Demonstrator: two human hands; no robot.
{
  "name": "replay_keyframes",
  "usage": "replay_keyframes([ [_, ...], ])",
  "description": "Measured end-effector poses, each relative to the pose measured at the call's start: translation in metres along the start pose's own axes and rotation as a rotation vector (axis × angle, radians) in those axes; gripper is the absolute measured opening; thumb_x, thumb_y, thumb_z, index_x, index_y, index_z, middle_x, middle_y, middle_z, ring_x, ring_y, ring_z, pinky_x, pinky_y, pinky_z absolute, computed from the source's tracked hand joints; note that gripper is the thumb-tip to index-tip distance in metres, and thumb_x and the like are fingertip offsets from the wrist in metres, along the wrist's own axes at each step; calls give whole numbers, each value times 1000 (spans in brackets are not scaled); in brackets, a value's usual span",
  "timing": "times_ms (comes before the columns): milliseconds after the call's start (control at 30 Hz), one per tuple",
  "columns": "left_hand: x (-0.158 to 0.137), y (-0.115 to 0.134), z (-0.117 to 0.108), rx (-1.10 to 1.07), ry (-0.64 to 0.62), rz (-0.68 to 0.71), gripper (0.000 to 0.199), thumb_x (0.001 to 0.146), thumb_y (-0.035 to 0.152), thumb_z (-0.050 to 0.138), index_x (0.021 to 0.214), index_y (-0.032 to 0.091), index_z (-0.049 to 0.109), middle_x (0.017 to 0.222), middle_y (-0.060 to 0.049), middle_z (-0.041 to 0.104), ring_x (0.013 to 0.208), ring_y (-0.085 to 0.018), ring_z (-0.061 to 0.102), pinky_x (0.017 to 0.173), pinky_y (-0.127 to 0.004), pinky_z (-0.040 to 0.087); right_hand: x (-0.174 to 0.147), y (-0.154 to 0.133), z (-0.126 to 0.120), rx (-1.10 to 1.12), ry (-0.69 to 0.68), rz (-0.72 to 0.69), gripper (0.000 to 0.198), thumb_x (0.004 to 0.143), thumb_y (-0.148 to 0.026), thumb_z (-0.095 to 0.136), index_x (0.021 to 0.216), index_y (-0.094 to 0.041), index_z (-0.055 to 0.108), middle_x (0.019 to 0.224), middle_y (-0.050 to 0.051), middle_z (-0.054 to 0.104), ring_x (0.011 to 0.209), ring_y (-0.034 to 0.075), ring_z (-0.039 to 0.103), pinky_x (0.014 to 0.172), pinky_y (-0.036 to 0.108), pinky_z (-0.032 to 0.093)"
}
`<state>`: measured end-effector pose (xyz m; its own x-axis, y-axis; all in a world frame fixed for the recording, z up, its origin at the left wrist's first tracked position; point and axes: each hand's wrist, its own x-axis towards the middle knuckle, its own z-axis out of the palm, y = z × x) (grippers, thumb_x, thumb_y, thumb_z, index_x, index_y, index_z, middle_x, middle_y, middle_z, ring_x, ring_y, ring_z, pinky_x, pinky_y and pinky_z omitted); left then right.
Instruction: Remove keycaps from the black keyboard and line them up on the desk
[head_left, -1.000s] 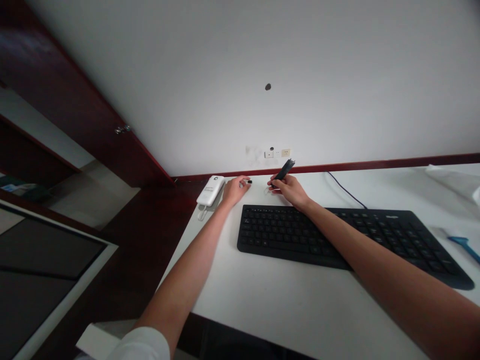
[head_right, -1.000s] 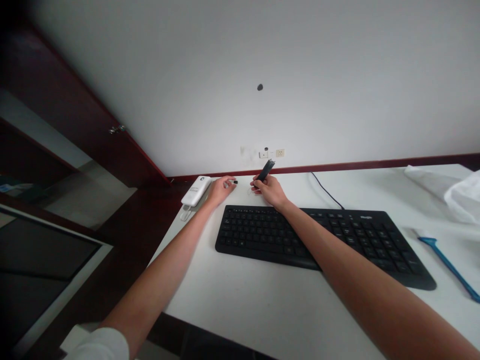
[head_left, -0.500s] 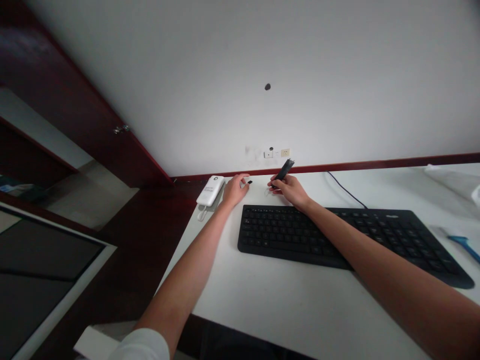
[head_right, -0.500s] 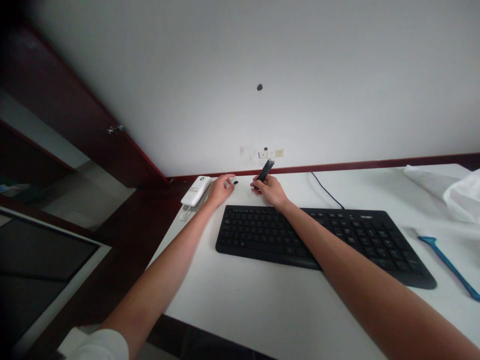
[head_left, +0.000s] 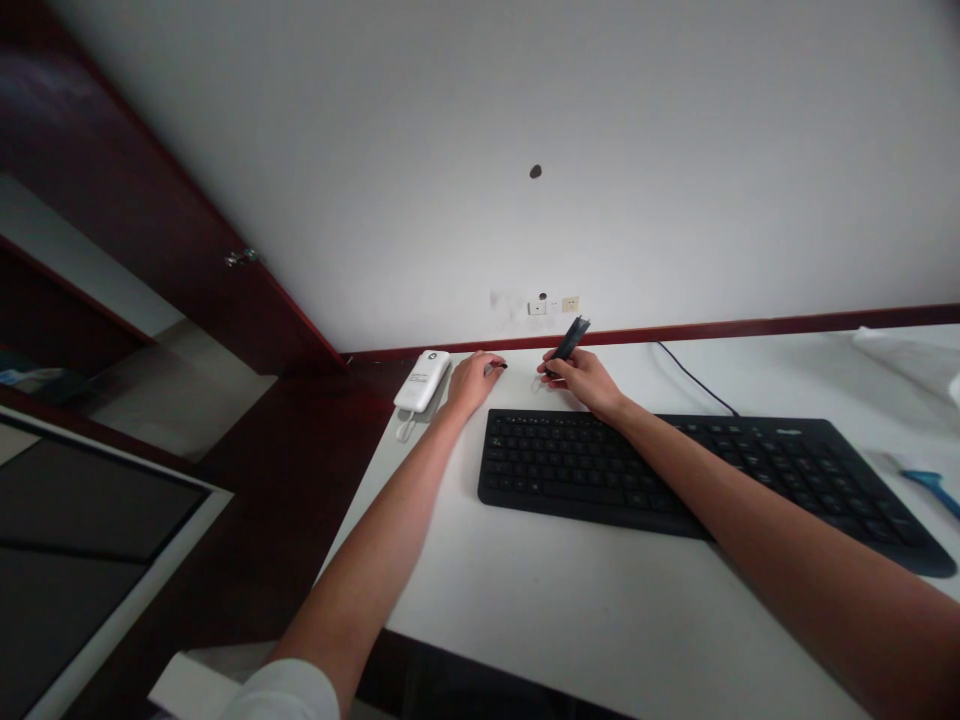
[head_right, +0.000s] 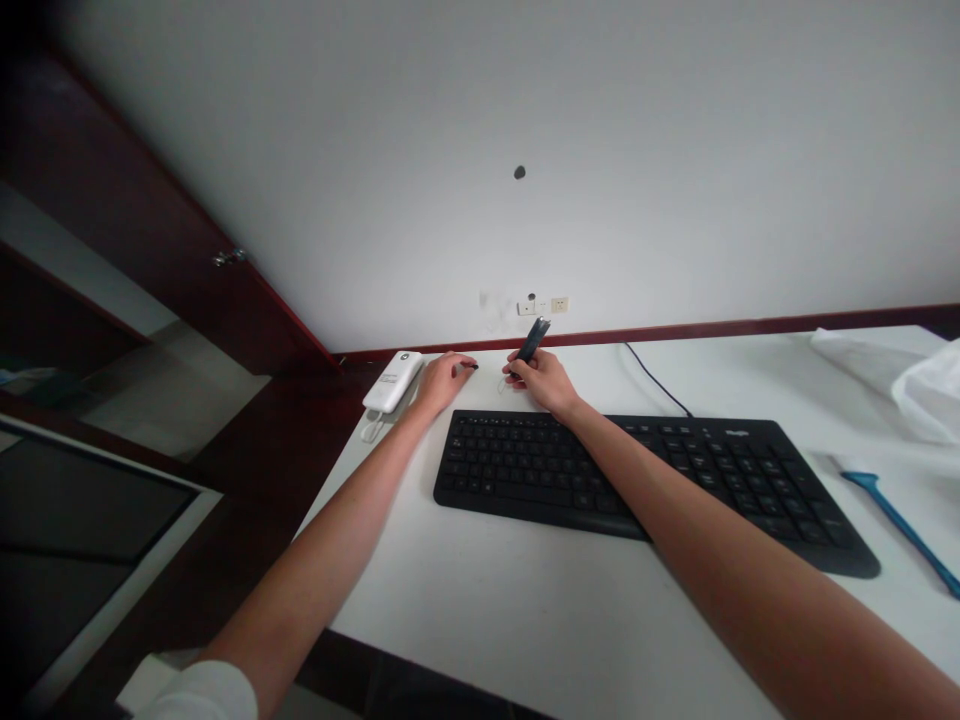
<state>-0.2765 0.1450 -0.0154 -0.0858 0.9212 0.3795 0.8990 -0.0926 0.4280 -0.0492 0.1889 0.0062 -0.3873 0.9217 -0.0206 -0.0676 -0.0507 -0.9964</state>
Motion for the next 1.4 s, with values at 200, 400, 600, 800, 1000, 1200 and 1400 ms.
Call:
replay_keyframes([
  [200, 0, -3, 2, -38, 8, -3, 16, 94, 22, 69, 108, 24, 76, 103, -3, 74, 83, -17, 64, 81, -28, 48, 0, 0, 0, -5, -10, 4, 5, 88, -17, 68, 92, -16, 66, 94, 11, 79, 75, 16, 73, 67, 25, 62],
  [400, 0, -5, 3, -91, 46, -56, 14, 88, 21, 74, 100, 23, 70, 96, 2, 73, 69, -13, 57, 67, -26, 42, -1, 0, 0, 10, 5, 11, 5, 88, -17, 70, 92, -16, 67, 93, 11, 78, 73, 16, 72, 68, 27, 63],
  [600, -2, -1, 0, -79, 19, -51, 13, 88, 19, 69, 101, 23, 72, 97, 0, 73, 72, -14, 59, 72, -27, 45, -1, 1, 1, 1, 12, 18, 3, 90, -15, 65, 92, -15, 67, 92, 11, 79, 72, 16, 73, 67, 26, 63],
  [800, -1, -3, 2, -53, 43, 75, 18, 91, 15, 64, 102, 22, 77, 103, -4, 68, 87, -17, 63, 85, -28, 50, -2, 0, 1, 3, 11, 18, 3, 88, -14, 67, 91, -16, 67, 90, 11, 78, 72, 17, 73, 65, 26, 62],
  [1000, -2, 1, 4, 69, 48, 126, 27, 90, 8, 58, 104, 21, 77, 107, -7, 62, 104, -21, 61, 99, -33, 48, -2, 0, 1, -4, 7, 21, 4, 88, -15, 68, 92, -15, 67, 89, 11, 78, 70, 16, 72, 65, 26, 61],
  [1200, -2, 0, 2, -55, 62, 88, 35, 83, -2, 55, 104, 21, 72, 108, -4, 66, 93, -17, 64, 89, -29, 51, -2, 0, 0, -8, 8, 25, 6, 88, -16, 70, 92, -16, 66, 90, 11, 78, 71, 16, 72, 67, 27, 62],
  [1400, 1, -6, 6, -138, 80, 49, 24, 82, 3, 61, 91, 21, 74, 93, 0, 73, 79, -15, 65, 83, -27, 51, -3, -2, 2, 8, 15, 31, 3, 90, -11, 66, 92, -14, 67, 87, 10, 77, 68, 13, 71, 63, 22, 60],
])
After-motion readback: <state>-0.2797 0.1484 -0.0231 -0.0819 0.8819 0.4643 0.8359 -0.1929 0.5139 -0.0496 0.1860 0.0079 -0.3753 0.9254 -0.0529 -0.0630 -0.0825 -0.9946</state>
